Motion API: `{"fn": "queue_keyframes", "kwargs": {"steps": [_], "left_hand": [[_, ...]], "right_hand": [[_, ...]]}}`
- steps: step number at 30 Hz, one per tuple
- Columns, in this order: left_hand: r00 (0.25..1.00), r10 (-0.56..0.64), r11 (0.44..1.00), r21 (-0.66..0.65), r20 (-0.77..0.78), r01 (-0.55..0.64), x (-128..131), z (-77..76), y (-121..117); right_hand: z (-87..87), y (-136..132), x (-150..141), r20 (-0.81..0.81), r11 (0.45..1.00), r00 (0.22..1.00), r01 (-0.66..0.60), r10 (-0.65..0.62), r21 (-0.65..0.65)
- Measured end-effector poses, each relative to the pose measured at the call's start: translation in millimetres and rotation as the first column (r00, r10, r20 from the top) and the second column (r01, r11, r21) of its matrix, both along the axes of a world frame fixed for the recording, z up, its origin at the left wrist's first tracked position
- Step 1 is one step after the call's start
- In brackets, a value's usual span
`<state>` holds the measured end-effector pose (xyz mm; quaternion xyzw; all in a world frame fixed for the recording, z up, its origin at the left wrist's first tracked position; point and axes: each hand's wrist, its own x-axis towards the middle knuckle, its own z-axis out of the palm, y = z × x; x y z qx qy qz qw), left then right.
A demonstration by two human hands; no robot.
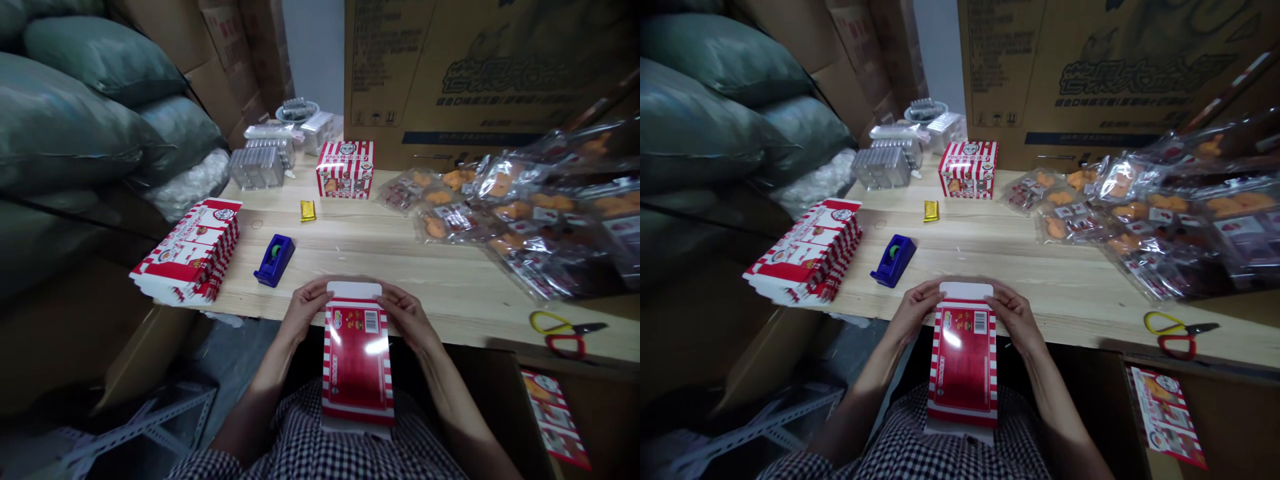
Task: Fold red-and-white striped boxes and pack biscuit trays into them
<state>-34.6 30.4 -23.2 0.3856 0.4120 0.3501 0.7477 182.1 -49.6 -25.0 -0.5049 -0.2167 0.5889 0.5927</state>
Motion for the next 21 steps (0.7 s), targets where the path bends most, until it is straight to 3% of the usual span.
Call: {"fn": "queue_keyframes", "kwargs": {"steps": [5, 10, 15, 21], "left_hand": [[0.995, 0.067, 0.998, -0.009, 0.073, -0.067, 7, 2.2, -3], [0.997, -0.020, 0.999, 0.033, 0.075, 0.018, 2, -3.7, -7], [0.984, -0.175, 0.971, 0.163, -0.019, 0.175, -1, -3.5, -10], [0.975, -0.136, 0.932, 0.312, -0.175, 0.186, 17, 2.6, -3]], "right_hand": [[-0.4, 3, 4, 0.056, 1.000, 0.998, -0.024, 0.024, 0.007], [-6.4, 0, 7, 0.106, 0.995, 0.991, -0.085, 0.080, 0.043], [-10.0, -7, 13, 0.139, 0.984, 0.978, -0.168, 0.158, 0.061], [-1.4, 5, 9, 0.246, 0.954, 0.935, -0.286, 0.257, 0.090]]}}
